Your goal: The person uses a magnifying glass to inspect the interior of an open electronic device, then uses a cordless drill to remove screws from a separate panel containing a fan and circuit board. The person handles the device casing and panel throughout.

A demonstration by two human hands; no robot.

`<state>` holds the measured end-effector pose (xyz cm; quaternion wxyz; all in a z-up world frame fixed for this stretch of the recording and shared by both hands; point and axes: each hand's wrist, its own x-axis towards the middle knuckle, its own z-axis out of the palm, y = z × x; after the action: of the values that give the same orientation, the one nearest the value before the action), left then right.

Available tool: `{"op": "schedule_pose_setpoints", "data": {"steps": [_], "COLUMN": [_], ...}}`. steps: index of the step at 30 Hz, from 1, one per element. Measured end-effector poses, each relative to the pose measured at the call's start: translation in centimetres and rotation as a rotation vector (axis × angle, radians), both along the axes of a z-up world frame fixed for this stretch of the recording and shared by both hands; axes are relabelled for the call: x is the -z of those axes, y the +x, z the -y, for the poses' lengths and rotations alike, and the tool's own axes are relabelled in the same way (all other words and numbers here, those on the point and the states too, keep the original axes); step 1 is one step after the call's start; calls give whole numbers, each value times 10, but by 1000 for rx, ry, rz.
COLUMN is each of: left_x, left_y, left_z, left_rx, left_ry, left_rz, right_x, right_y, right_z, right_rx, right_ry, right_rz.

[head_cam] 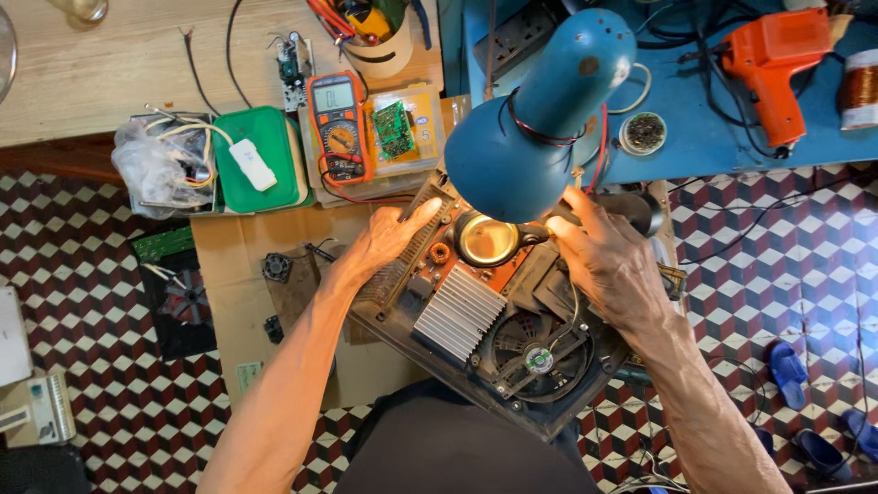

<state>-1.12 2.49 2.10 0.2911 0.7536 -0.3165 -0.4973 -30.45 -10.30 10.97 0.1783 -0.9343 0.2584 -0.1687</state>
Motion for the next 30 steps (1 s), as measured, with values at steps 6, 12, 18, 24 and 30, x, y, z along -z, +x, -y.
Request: {"op": "schedule_pose_setpoints", "data": {"steps": [6, 12, 18, 24, 30], "left_x": [-18, -15, -5, -4, -4], "left_y": [-13, -14, -11, -25, -101], "left_z": [-10, -43, -111, -190, -234], "left_rx": [-73, -8, 3, -392, -629], "left_ry": [93, 180, 203, 27, -319], "left_rz": [-137, -115, -204, -856, -1177], "right_x": [10, 39, 47, 40, 38], "right_y": [-1, -2, -5, -7, 0], "right_z": [-4, -16, -26, -38, -46], "right_rx": [23, 59, 72, 220, 309], "right_ry": [161, 312, 289, 427, 526], "right_rz": [-12, 93, 125, 60, 112]}}
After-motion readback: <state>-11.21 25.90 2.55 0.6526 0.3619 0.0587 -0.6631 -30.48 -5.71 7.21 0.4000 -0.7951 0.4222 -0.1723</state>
